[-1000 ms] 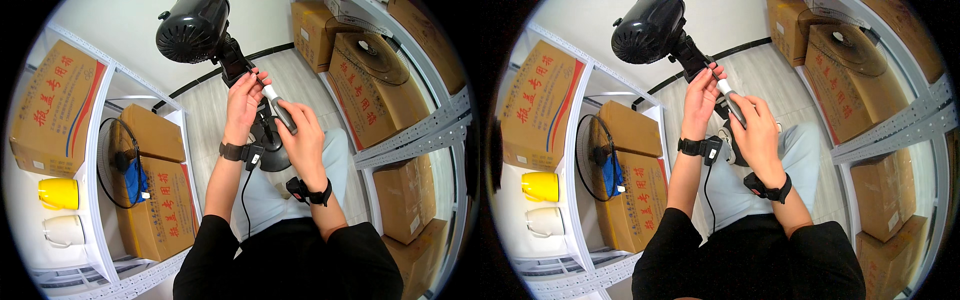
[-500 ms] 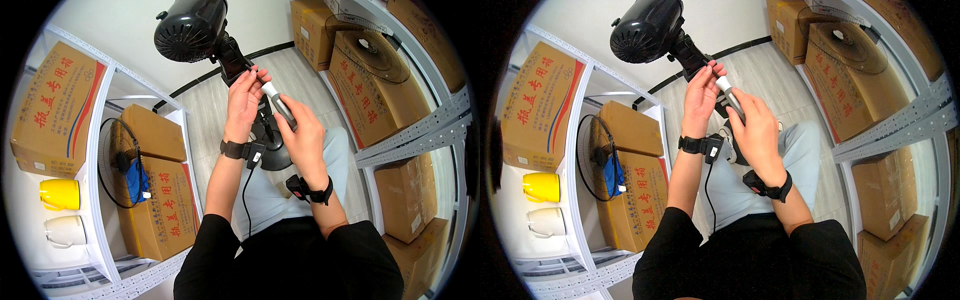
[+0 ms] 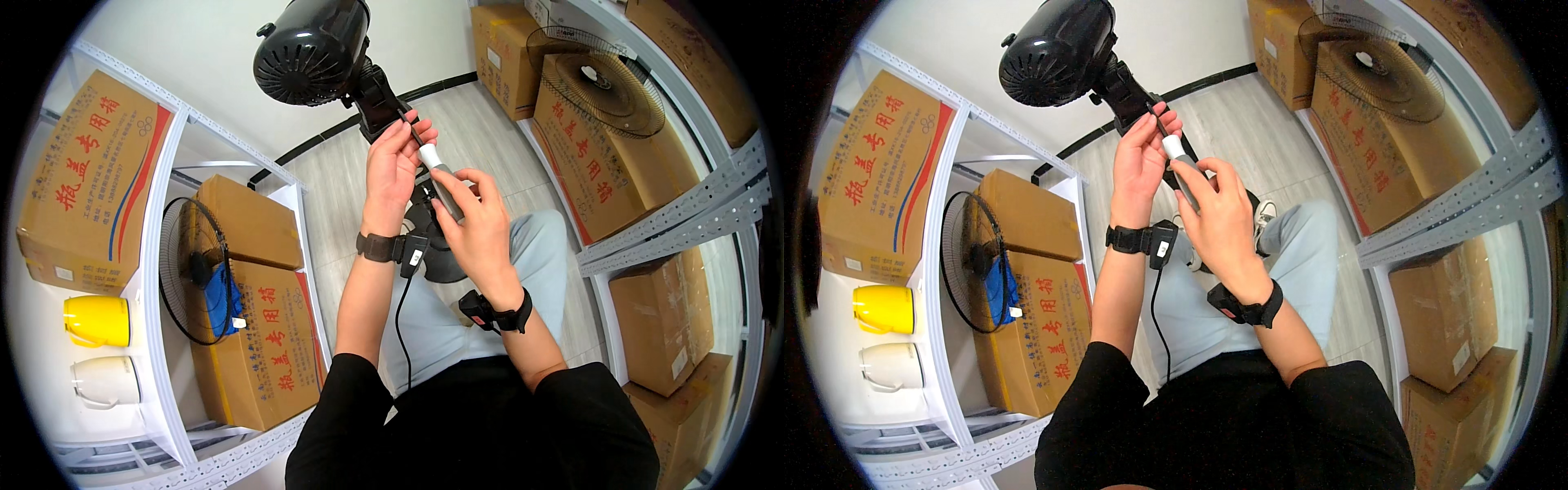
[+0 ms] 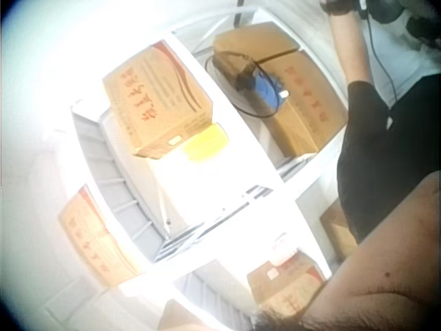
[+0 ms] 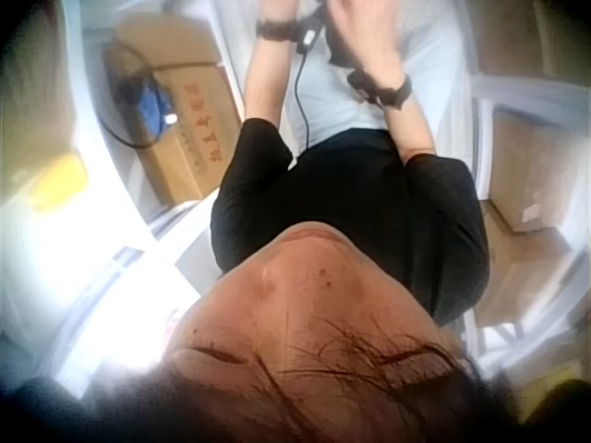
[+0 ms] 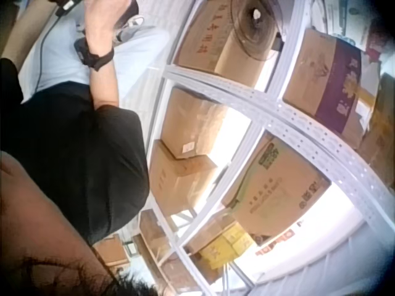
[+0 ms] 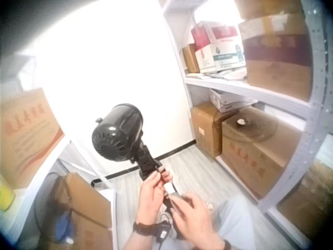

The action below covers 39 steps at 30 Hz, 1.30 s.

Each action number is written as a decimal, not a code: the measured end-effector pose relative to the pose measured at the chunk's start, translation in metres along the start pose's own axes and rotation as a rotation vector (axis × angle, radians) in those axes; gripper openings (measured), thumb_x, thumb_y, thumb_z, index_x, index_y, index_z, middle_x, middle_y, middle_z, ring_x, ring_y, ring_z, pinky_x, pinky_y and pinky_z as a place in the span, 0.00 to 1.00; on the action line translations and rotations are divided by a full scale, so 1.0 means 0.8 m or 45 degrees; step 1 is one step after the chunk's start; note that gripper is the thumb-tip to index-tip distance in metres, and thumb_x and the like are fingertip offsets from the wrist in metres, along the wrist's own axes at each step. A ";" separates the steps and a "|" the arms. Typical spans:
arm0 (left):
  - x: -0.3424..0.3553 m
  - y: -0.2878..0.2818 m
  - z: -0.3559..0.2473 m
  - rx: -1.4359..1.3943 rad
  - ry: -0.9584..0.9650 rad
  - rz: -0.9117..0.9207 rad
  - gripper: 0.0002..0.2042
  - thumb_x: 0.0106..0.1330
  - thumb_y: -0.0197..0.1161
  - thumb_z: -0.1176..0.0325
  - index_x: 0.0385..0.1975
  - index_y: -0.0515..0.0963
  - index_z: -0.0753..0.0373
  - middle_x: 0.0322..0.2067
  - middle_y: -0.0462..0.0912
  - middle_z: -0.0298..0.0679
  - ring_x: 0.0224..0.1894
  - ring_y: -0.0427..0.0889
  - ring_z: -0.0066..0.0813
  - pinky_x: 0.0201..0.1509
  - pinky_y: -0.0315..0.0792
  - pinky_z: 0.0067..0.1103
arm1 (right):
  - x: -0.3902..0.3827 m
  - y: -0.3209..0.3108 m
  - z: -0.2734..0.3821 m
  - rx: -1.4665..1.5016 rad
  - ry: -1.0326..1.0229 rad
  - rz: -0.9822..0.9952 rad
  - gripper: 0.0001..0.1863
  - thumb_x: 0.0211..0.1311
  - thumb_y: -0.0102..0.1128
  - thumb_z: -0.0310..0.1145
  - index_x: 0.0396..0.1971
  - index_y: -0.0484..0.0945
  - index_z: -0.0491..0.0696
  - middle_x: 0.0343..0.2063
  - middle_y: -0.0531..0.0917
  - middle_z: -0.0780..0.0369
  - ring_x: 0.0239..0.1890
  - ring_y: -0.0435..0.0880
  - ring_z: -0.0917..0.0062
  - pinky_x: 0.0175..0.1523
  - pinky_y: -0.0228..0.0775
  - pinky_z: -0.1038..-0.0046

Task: The person sits on the floor and uses a screwdriver to tighten screws on the neck of a standing fan. They repeatedly adjust the fan's angle and reposition the tool to access different screws on the fan's joint.

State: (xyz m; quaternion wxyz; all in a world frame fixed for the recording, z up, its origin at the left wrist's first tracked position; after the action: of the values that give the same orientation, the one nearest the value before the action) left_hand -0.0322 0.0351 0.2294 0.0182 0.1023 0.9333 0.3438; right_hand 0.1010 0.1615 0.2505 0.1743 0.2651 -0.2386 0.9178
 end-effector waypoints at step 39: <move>0.008 -0.020 -0.037 1.568 1.009 -0.620 0.27 0.45 0.75 0.67 0.45 0.72 0.68 0.40 0.79 0.40 0.42 0.78 0.28 0.47 0.71 0.23 | 0.031 -0.033 -0.005 -0.182 -0.259 -0.024 0.16 0.49 0.65 0.23 0.40 0.82 0.53 0.44 0.79 0.61 0.39 0.76 0.65 0.43 0.72 0.68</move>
State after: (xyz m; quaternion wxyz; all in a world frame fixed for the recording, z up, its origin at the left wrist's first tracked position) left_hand -0.0445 0.0058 0.2417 -0.3025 -0.2450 0.8892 -0.2403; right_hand 0.0913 0.1906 0.2711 0.1762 0.3461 -0.3174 0.8651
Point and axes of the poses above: each hand's wrist, its own x-axis towards the middle knuckle, its own y-axis out of the palm, z = x × y, the point moved 1 cm from there along x, towards the middle knuckle
